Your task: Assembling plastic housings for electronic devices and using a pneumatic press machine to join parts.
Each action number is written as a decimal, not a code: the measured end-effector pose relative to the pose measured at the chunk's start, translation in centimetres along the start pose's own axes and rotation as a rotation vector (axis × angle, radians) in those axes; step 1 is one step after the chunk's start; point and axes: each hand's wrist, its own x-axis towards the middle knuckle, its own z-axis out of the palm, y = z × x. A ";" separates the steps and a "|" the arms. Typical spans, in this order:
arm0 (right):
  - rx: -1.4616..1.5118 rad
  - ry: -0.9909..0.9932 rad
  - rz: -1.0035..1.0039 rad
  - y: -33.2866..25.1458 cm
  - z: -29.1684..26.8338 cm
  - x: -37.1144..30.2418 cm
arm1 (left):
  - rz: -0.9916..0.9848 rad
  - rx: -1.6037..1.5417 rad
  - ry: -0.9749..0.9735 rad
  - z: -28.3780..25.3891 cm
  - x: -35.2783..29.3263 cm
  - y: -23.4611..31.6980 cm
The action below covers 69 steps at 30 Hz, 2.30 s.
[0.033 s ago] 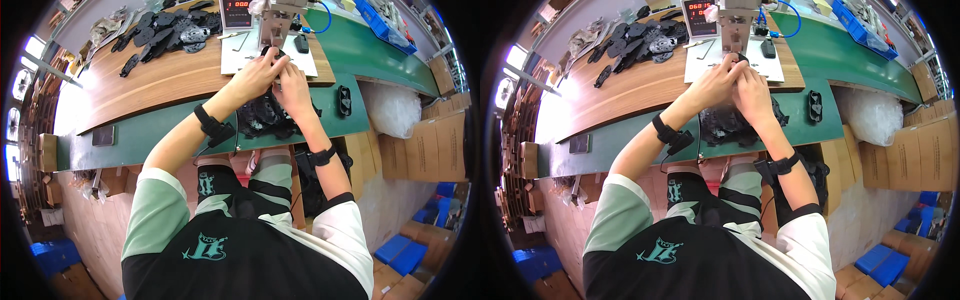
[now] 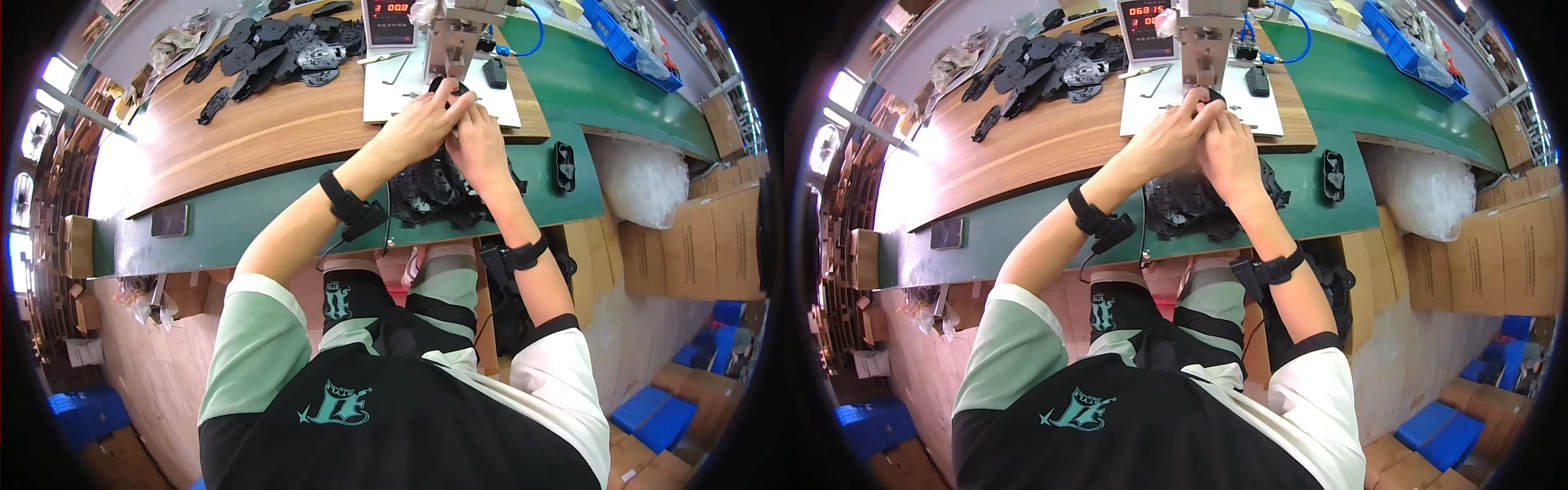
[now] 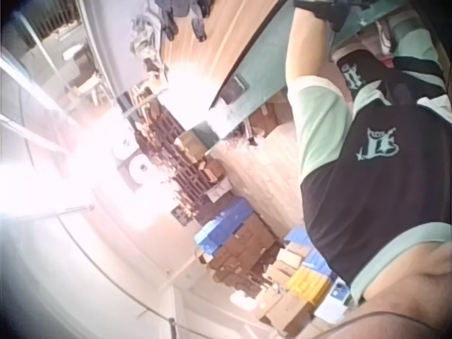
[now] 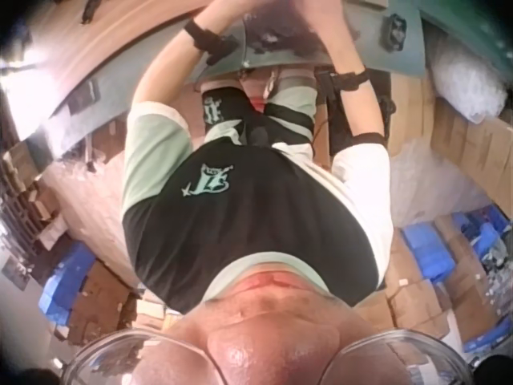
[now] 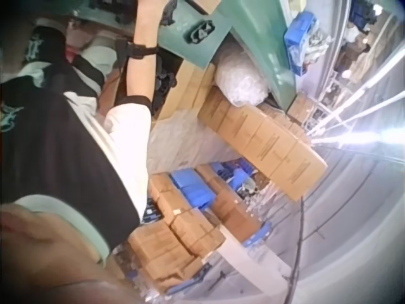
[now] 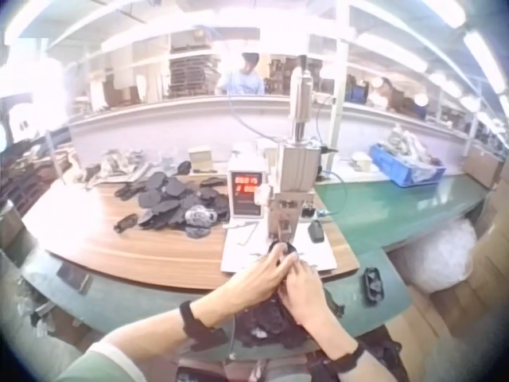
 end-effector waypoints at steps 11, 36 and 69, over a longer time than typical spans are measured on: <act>-0.071 -0.143 0.008 0.6 -1.1 1.6 | -0.248 -0.175 0.180 -0.3 -4.0 -6.3; -0.005 -0.121 0.016 -0.1 -0.9 1.8 | -0.307 -0.015 0.251 -7.4 -13.3 -14.6; 0.223 0.108 0.195 5.6 -8.9 -6.7 | -0.346 0.222 -0.067 -10.7 -14.5 -6.0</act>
